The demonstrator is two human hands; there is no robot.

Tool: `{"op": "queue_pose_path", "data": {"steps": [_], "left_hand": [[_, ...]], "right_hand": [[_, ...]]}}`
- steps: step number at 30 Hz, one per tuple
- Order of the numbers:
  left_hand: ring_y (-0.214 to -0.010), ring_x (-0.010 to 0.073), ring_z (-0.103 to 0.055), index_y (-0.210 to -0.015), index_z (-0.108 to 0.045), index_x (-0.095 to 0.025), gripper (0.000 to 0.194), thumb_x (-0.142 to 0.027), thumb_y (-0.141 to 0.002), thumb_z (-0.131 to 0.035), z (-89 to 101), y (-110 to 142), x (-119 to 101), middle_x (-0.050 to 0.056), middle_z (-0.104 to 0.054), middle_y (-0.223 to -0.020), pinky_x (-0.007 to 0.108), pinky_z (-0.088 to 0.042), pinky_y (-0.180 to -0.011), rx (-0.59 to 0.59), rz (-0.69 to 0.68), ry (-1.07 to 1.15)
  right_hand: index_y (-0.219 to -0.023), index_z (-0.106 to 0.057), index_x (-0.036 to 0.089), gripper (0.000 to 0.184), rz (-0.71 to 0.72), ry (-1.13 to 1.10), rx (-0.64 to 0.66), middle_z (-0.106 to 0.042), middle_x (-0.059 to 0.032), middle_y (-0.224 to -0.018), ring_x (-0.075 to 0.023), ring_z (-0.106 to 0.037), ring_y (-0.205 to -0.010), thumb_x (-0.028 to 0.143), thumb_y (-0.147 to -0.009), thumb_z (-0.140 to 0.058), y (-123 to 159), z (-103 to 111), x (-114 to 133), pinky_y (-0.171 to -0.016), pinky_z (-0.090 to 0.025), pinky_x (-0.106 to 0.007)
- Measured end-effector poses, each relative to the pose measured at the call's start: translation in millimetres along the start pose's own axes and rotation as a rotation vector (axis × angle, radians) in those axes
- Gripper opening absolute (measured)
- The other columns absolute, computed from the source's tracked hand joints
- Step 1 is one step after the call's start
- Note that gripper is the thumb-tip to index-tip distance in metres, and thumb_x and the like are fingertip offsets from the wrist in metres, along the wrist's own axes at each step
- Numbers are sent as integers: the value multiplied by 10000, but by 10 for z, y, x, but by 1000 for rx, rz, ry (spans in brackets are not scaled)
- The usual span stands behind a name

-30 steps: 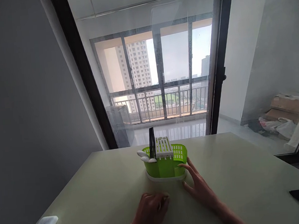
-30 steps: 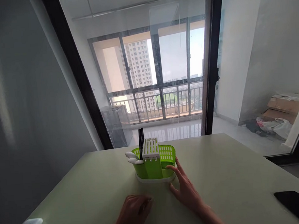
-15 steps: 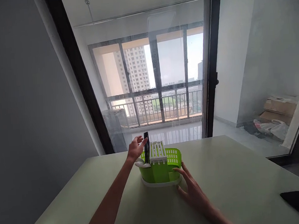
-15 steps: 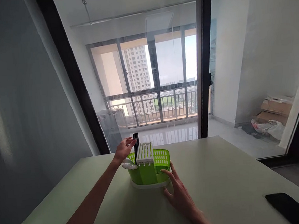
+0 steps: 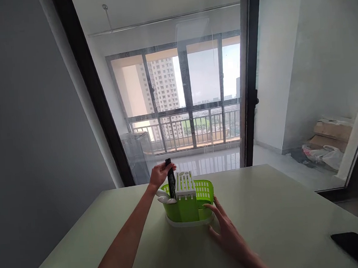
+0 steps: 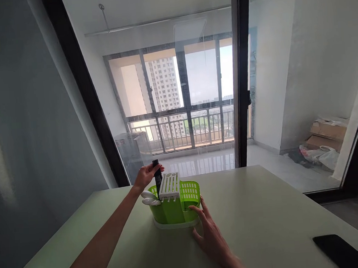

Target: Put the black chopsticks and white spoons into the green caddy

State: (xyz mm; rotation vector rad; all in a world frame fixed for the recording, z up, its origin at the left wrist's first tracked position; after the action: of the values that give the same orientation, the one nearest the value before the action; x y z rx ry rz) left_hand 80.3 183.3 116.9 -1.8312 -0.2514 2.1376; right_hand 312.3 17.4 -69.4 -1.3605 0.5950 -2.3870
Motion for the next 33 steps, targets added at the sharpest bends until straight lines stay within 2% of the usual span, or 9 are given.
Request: {"op": "queue_pose_path", "data": {"steps": [5,10,13,15,17,20,22,27,33], "left_hand": [[-922,287,-771,-913,-759,-121,454,-505,-695,-866,396,-41,-429,109,-809,-890,430,-596,-936,-175,-55,171],[-983,149,-752,-970,-692,-170,156,-324,-956,-671,1180,86,-894,32,-788,-979,268,-603,-930,-403,-79,339],[-915,122,-757,-924,-669,-173,134,-213,-1010,-574,1610,319,-964,13,-773,-895,223,-622,-862,-433,52,356],[-870,138,-761,-902,-683,-160,133,-157,-992,-585,1798,535,-909,26,-775,-873,231,-628,-843,-372,207,316],[-846,194,-769,-878,-713,-130,31,-141,-907,-704,1909,778,-796,76,-787,-885,272,-635,-825,-268,389,245],[-884,305,-772,-836,-747,-108,270,-235,-674,-923,1999,1126,-564,144,-796,-924,342,-633,-797,-115,614,117],[-976,330,-758,-826,-760,-127,426,-389,-565,-971,2049,1315,-389,141,-798,-968,343,-612,-844,2,715,1],[-1078,333,-729,-824,-755,-158,638,-631,-434,-931,2169,1640,8,153,-785,-1059,337,-588,-911,165,849,-217],[-827,372,-766,-647,-710,-164,635,-668,-320,-916,2203,1783,273,181,-780,-816,421,-623,-724,185,903,-449]], "right_hand": [[-1454,-441,342,595,-10,-3,6,-110,-21,-1714,-265,-290,-1530,201,-886,-550,21,-49,-100,-1129,-466,-431],[-1458,-432,353,594,-8,-3,5,-106,-22,-1715,-269,-275,-1534,226,-892,-557,28,-73,-140,-1165,-418,-452],[-1445,-442,362,577,-17,-15,17,-98,-15,-1715,-262,-307,-1523,226,-895,-550,27,-76,-134,-1157,-431,-444],[-1439,-448,363,580,-19,-15,16,-103,-11,-1714,-263,-312,-1521,219,-887,-552,31,-79,-136,-1151,-440,-441],[-1438,-452,366,590,-27,-8,10,-112,-9,-1713,-268,-309,-1522,212,-878,-558,41,-83,-146,-1146,-448,-443],[-1436,-459,369,601,-28,4,3,-132,-3,-1711,-272,-301,-1525,209,-867,-568,59,-85,-159,-1137,-459,-440],[-1437,-460,366,596,-25,12,1,-148,-6,-1708,-271,-287,-1530,212,-871,-568,71,-78,-157,-1143,-453,-442],[-1453,-440,358,574,-36,22,18,-148,-32,-1707,-285,-256,-1540,227,-905,-554,92,-50,-150,-1161,-429,-473],[-1478,-405,362,561,-59,29,60,-124,-44,-1710,-306,-236,-1545,303,-939,-550,113,-52,-207,-1137,-455,-496]]}}
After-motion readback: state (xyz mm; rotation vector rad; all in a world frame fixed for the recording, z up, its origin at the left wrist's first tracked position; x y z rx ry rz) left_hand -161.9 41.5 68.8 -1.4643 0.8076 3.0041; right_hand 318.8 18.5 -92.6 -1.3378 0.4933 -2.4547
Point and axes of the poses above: each hand's wrist, its own y-axis away from the middle knuckle, its own z-axis out of the back of the hand, x = y × z, the point moved 1 cm from there along -y, towards the middle knuckle
